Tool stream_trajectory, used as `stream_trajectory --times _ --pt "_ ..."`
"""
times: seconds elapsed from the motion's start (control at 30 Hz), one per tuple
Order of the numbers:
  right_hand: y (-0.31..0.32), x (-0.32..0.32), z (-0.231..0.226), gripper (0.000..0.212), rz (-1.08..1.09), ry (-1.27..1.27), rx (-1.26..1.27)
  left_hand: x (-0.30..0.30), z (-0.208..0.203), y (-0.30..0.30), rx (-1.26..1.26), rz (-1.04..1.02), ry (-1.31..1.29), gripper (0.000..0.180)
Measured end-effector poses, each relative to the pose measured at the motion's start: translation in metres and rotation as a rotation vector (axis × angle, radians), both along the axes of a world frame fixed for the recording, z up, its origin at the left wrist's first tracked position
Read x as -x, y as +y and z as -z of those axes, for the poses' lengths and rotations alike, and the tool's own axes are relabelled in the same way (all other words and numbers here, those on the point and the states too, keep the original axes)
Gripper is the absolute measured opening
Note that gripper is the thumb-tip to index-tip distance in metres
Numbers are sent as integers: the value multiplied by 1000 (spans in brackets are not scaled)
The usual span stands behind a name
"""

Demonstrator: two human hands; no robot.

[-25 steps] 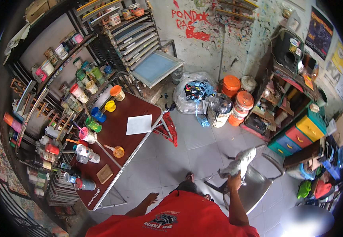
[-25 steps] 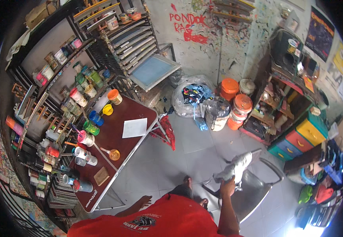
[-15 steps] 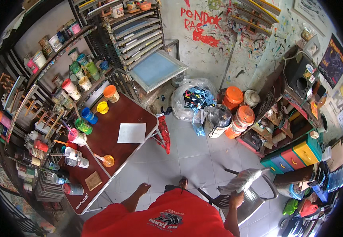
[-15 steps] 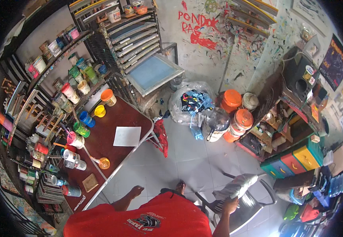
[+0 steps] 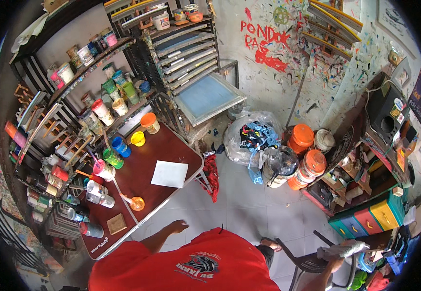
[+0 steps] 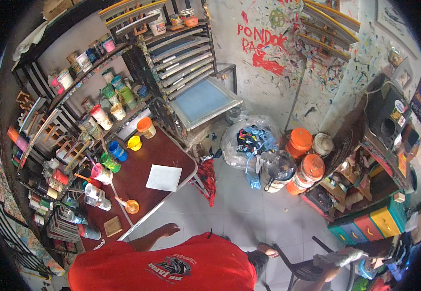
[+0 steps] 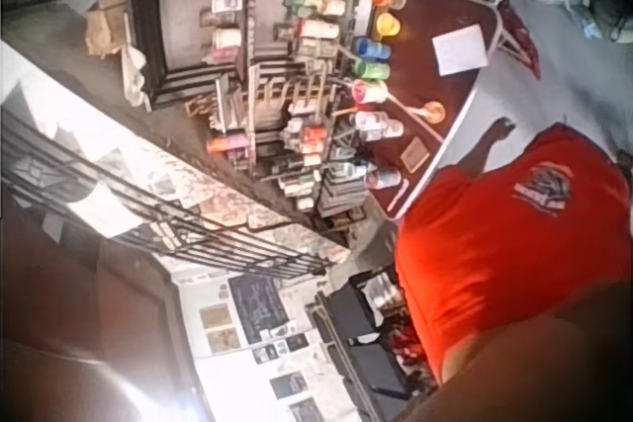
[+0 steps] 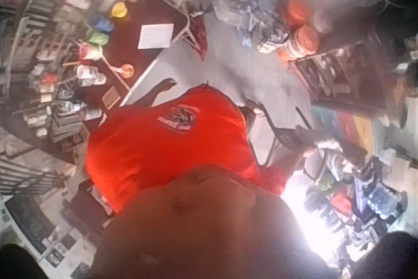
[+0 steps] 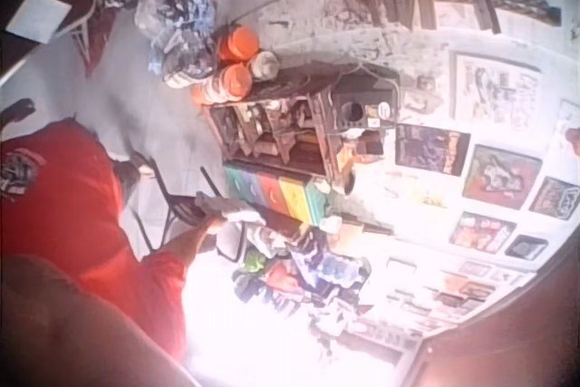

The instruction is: The person positions a black garment on a printing board, retrieves a paper design from a bin, aligns it on the garment, and then mixes white ink in a container at a separate station before lifting a silkscreen frame.

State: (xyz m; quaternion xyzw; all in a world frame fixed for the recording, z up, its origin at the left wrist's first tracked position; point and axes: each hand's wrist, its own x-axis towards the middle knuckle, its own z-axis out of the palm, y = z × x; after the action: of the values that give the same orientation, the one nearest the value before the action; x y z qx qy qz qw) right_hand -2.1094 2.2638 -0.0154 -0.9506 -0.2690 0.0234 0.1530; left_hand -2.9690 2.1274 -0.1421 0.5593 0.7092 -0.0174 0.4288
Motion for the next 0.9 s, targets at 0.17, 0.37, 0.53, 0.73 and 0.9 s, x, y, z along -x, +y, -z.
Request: stream_trajectory --times 0.17,0.37,0.53,0.73,0.9 --pt "18 -69 10 45 122 -95 29 19 -72 -6 194 -253 191 56" --pt "99 -75 45 44 54 -89 59 -25 -76 46 101 -290 207 52" --pt "178 -28 67 44 -93 -24 67 -156 -130 148 -41 -261 -141 48" --pt "235 41 83 43 -244 43 94 -190 -131 153 87 -193 -165 53" --pt "257 98 90 42 -326 51 105 -156 -125 137 262 -294 -30 57"
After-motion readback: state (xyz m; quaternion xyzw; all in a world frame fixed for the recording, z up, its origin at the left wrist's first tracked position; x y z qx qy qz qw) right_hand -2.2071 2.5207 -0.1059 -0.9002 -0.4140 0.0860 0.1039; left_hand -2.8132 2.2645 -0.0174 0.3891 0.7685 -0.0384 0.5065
